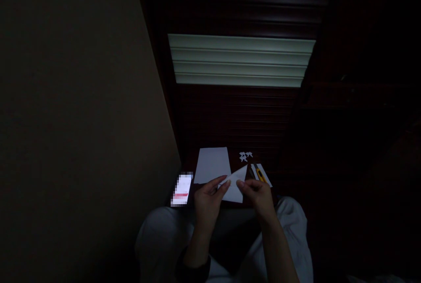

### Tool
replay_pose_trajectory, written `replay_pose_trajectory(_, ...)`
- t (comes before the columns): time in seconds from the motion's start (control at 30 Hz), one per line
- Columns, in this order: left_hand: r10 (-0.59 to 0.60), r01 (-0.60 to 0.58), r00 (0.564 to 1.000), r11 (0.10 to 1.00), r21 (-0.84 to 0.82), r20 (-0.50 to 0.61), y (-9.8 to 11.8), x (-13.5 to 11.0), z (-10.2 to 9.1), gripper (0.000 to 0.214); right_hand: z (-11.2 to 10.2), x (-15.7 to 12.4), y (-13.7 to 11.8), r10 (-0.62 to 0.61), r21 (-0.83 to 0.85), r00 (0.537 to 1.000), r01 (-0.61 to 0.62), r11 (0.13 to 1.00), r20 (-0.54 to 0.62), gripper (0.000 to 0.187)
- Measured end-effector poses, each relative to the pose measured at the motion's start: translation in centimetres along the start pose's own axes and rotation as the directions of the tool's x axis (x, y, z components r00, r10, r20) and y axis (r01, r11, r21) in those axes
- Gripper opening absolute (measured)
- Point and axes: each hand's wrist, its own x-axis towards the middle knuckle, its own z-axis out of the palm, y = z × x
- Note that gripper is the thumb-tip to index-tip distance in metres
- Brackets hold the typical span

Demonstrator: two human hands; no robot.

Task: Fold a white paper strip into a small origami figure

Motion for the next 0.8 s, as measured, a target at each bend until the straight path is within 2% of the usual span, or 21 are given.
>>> replay_pose_trajectory(0.2, -0.041, 0.041, 0.999, 0.998, -0.046, -0.001, 0.10, -0.24, -0.15, 0.032, 0.10, -0.13, -0.08, -0.029, -0.038, 1.000, 0.029, 0.999, -0.011, 0.029)
replay_pose_trajectory(0.4, -0.034, 0.032, 0.999, 0.997, -0.072, -0.039, 0.51, -0.43, -0.23, 0.029, 0.05, -0.18, 0.05, -0.046, -0.077, 0.999, 0.046, 0.996, -0.005, 0.029)
replay_pose_trajectory(0.8, -0.005, 0.005, 0.998, 1.000, 0.012, 0.065, 0.81, -0.11, -0.15, 0.034, 0.00, -0.37, 0.03, -0.078, -0.096, 0.995, 0.085, 0.992, 0.068, 0.023)
